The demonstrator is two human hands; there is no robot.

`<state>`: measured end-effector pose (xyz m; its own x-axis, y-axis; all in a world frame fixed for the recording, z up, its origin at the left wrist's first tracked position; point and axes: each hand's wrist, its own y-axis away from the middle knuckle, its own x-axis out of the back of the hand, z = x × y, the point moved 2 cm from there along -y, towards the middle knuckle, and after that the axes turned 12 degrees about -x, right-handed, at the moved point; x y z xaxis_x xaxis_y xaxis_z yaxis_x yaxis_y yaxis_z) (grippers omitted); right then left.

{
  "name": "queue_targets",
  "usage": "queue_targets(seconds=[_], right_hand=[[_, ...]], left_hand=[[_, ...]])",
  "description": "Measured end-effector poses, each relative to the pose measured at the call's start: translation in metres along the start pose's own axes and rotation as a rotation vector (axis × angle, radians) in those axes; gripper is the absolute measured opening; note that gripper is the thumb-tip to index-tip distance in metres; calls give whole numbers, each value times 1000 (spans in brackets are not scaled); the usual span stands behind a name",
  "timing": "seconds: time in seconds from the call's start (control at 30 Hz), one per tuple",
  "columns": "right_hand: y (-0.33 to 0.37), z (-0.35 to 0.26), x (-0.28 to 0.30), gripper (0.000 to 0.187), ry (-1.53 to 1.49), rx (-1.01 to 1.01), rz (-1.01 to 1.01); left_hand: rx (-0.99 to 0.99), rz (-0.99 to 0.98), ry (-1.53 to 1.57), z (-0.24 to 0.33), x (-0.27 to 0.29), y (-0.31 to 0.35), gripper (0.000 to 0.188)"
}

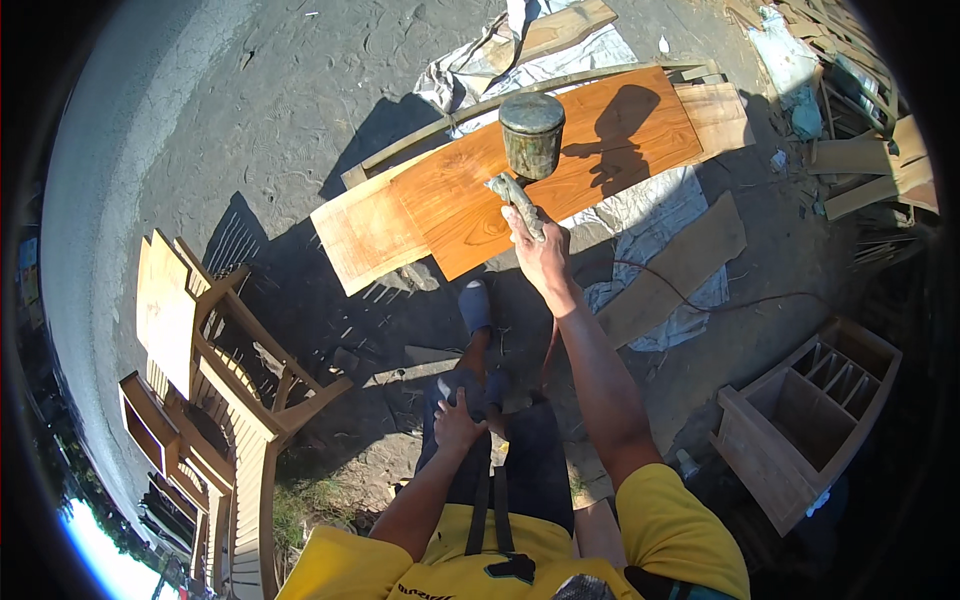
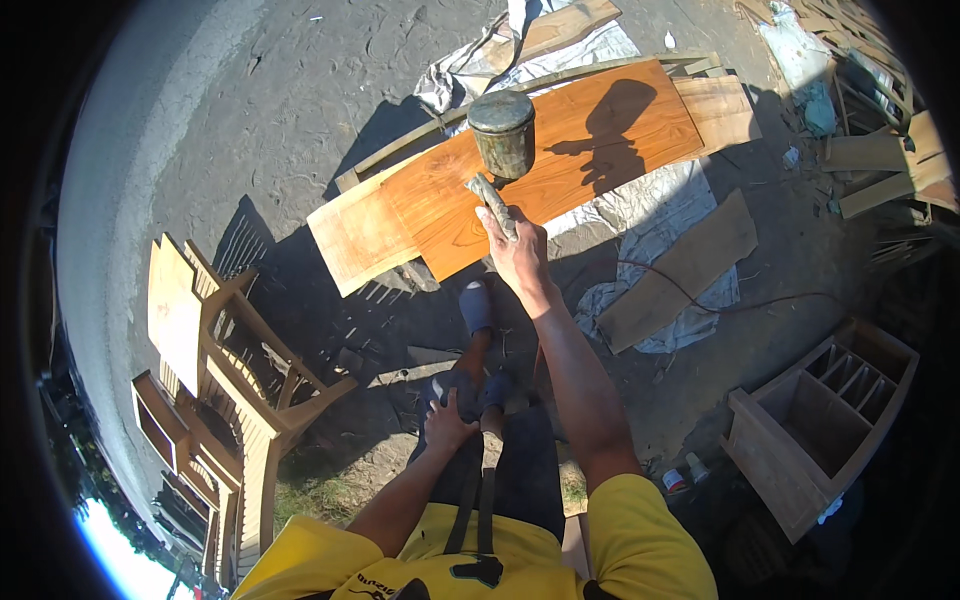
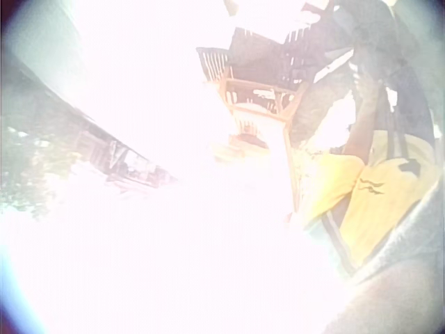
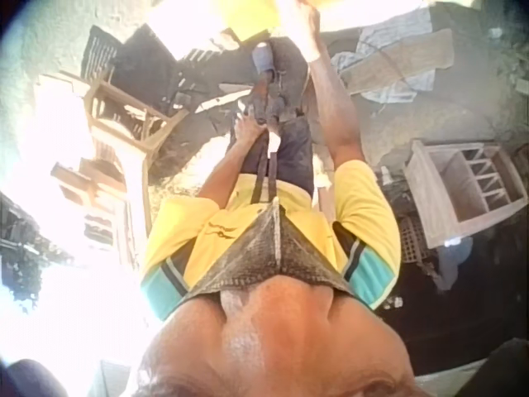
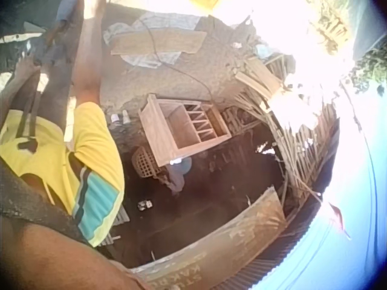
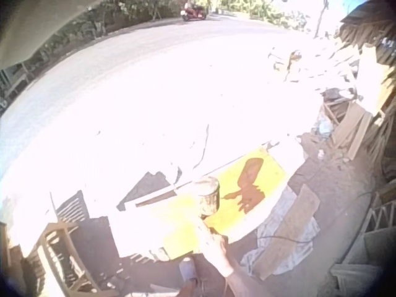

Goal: The person places wooden boards on a workbench, blows dust off them with an air nozzle, fills a spray gun with liquid, and spray paints the wooden board.

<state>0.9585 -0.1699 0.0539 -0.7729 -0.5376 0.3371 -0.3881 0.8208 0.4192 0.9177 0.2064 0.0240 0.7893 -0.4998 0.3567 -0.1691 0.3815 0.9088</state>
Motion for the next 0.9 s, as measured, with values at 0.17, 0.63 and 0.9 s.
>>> queue_targets(seconds=[0.17, 0.63, 0.9], right_hand=[[-56, -23, 58, 33, -11, -123, 186], [-219, -7, 290, 50, -106, -9, 554], [-251, 19, 412, 50, -12, -83, 402]], left_hand=[[59, 18, -15, -1, 12, -14, 109], [126, 77, 62, 89, 44, -73, 115], [215, 223, 305, 179, 5, -57, 113]])
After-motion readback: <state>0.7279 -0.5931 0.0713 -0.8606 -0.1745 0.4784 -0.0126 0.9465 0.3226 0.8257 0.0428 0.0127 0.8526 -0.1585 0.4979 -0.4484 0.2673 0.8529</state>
